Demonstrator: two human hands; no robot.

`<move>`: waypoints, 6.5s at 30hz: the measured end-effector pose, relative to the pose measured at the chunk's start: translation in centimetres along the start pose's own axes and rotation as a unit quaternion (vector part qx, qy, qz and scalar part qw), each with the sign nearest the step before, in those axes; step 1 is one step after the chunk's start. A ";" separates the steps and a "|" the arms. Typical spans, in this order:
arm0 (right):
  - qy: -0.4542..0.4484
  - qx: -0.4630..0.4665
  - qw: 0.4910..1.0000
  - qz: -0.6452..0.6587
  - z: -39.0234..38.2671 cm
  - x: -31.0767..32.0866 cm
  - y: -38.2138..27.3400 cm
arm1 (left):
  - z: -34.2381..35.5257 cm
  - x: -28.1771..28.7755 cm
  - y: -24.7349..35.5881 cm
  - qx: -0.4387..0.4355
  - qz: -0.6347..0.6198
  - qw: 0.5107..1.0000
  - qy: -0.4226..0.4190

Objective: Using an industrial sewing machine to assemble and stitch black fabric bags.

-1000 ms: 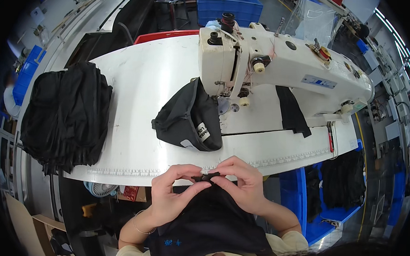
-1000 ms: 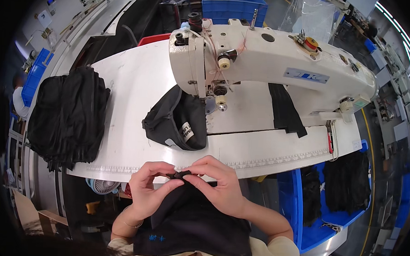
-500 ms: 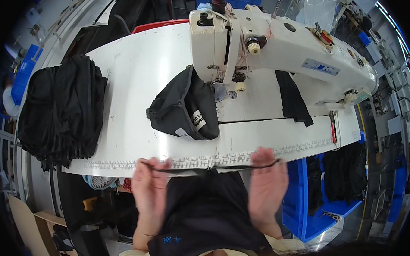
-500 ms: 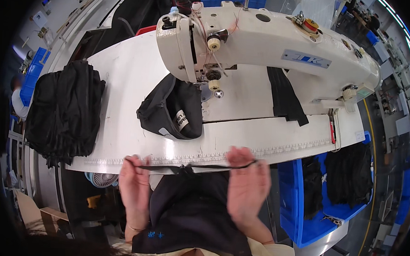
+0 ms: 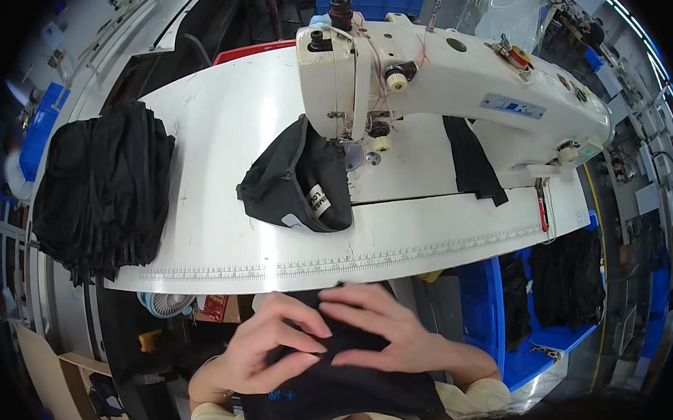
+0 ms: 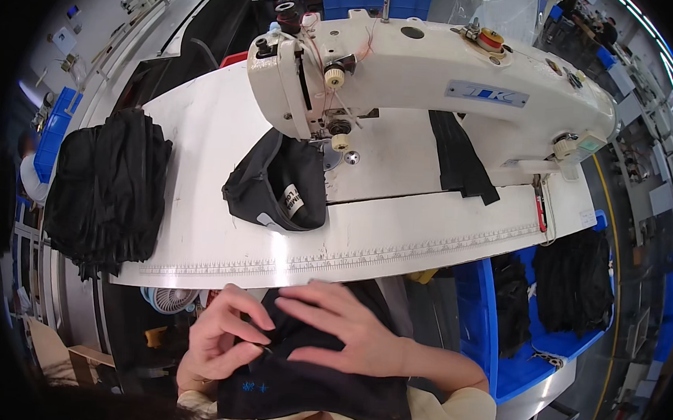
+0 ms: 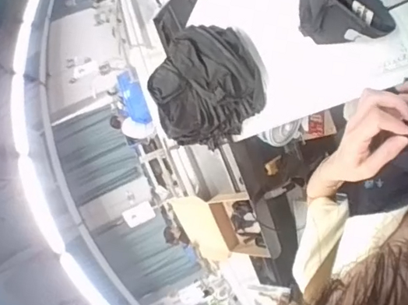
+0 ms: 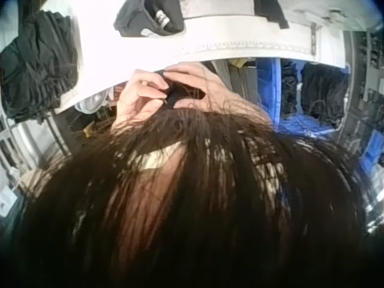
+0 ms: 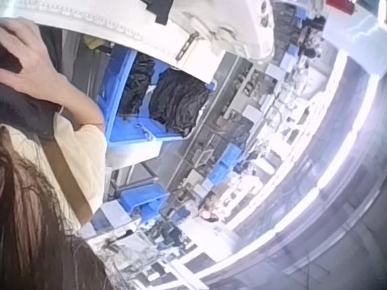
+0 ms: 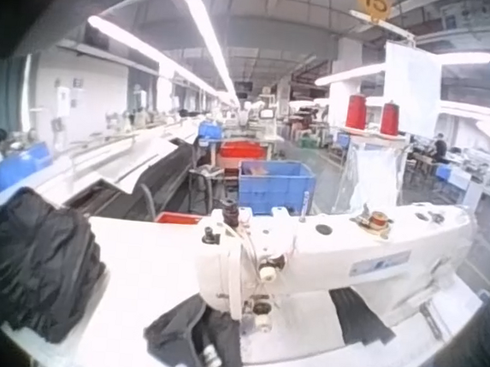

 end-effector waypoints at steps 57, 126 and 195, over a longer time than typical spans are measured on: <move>-0.088 0.215 0.819 -0.524 7.9 1.4 12.1 | 9.7 4.7 -16.7 -0.050 0.394 0.916 -0.065; 0.063 0.215 0.871 -0.437 8.9 5.0 13.5 | 12.8 1.6 -11.5 -0.050 0.599 0.795 -0.078; -0.004 -0.354 0.808 0.471 0.1 -1.0 10.1 | 4.9 -3.7 -7.4 -0.062 0.412 0.860 -0.294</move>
Point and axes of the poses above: each hand's wrist, its own z-axis towards the middle knuckle, its own x-axis out of the back of the hand, y = z × x, the point moved 9 cm from there along z, towards the middle knuckle, and after that the axes turned 5 degrees about -z, right-handed, at the moved point
